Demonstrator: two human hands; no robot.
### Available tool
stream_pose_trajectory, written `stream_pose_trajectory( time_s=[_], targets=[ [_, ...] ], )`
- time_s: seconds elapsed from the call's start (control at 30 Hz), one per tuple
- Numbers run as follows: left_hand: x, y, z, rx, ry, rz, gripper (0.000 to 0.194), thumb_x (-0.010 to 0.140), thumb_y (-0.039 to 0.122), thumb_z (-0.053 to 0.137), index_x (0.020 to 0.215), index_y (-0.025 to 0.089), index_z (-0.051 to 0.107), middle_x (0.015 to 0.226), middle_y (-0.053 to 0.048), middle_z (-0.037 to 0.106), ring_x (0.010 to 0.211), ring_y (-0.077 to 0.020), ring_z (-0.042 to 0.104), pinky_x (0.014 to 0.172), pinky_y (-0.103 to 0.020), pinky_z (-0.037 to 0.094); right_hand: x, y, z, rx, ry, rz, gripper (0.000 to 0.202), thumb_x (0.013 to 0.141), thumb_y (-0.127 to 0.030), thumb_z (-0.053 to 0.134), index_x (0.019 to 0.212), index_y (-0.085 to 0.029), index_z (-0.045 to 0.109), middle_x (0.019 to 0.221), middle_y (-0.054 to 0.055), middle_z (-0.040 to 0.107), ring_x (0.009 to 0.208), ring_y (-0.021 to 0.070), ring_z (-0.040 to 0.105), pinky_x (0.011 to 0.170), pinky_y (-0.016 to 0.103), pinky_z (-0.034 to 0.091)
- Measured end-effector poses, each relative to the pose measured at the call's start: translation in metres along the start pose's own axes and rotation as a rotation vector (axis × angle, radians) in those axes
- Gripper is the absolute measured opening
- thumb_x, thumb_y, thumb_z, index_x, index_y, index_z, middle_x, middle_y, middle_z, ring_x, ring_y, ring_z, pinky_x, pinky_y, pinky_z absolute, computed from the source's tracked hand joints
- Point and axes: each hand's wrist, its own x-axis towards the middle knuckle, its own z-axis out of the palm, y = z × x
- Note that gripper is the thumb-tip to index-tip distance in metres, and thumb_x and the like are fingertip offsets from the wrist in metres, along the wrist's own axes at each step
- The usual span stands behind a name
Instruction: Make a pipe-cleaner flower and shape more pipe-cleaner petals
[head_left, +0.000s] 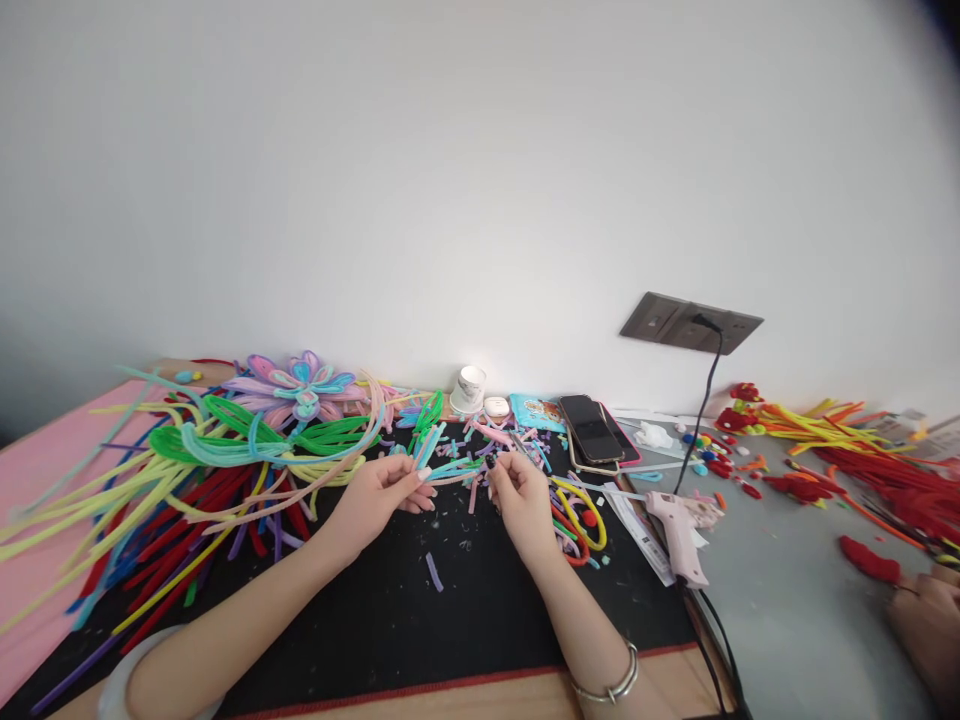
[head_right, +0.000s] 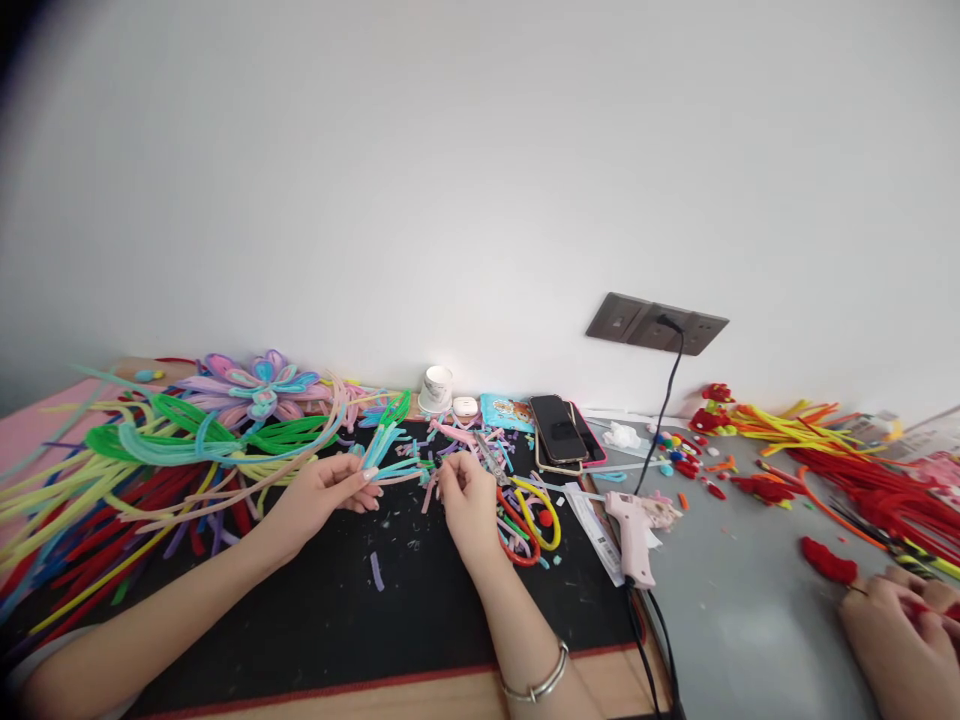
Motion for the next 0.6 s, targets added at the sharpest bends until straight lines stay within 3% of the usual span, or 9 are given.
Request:
stream_pose_trajectory(
  time_s=[0.07,0.13,0.27,0.37,0.4,0.53,0.6],
  targets=[
    [-0.001,0.001,0.001,0.004,0.012,0.007,0.029,0.077,0.043,0.059,0.070,0.015,0.054,0.071,-0.004,0.069,0.064,-0.0166,0.067,0.061,-0.026,0.053,-0.001,-0.001,0.002,0.065,0.050,0.002,0.018,0.085,-0.031,0.046,0.071,-0.019,0.046,0.057,-0.005,0.043,0.046,0.0089,0.037,0.044,0.021,0.028],
    [-0.004,0.001,0.003,0.053,-0.049,0.034,0.029,0.077,0.042,0.058,0.068,0.015,0.055,0.068,-0.004,0.069,0.061,-0.0163,0.066,0.060,-0.026,0.052,-0.003,-0.003,0.005,0.062,0.046,-0.039,0.008,0.081,-0.027,0.052,0.081,-0.019,0.050,0.067,-0.003,0.049,0.053,0.0101,0.043,0.048,0.021,0.034],
    [-0.010,0.000,0.011,0.190,-0.236,0.083,0.025,0.079,0.036,0.056,0.067,0.015,0.058,0.061,-0.002,0.066,0.057,-0.0148,0.065,0.058,-0.025,0.051,-0.005,-0.012,0.009,-0.006,-0.102,-0.111,0.023,0.067,-0.016,0.064,0.089,-0.019,0.058,0.085,0.002,0.057,0.073,0.0141,0.052,0.064,0.024,0.041],
    [-0.013,0.000,0.014,0.226,-0.287,0.067,0.024,0.080,0.034,0.055,0.065,0.015,0.057,0.059,0.000,0.065,0.056,-0.0147,0.065,0.057,-0.024,0.051,-0.006,-0.015,0.011,0.117,-0.262,-0.007,0.004,0.070,-0.018,0.062,0.072,-0.017,0.059,0.070,-0.001,0.056,0.063,0.0119,0.051,0.059,0.023,0.039],
    [-0.014,0.001,0.014,0.229,-0.293,0.063,0.024,0.080,0.034,0.054,0.065,0.015,0.057,0.059,0.000,0.065,0.056,-0.0146,0.065,0.056,-0.023,0.050,-0.006,-0.014,0.012,0.182,-0.286,0.038,0.007,0.071,-0.019,0.062,0.067,-0.016,0.058,0.064,-0.002,0.054,0.058,0.0106,0.048,0.056,0.023,0.038],
    [-0.016,0.001,0.014,0.219,-0.312,0.065,0.025,0.080,0.036,0.055,0.065,0.016,0.057,0.058,0.000,0.065,0.056,-0.0144,0.065,0.056,-0.023,0.050,-0.005,-0.008,0.012,0.351,-0.282,0.112,0.017,0.069,-0.023,0.067,0.062,-0.015,0.054,0.058,-0.004,0.049,0.051,0.0076,0.043,0.051,0.021,0.034],
    [-0.015,0.000,0.013,0.202,-0.315,0.068,0.025,0.080,0.037,0.055,0.066,0.016,0.058,0.059,0.000,0.065,0.056,-0.0143,0.065,0.057,-0.024,0.051,-0.001,-0.003,0.009,0.388,-0.199,0.098,0.019,0.070,-0.024,0.067,0.062,-0.016,0.052,0.056,-0.005,0.048,0.050,0.0069,0.041,0.050,0.020,0.032]
  ],
)
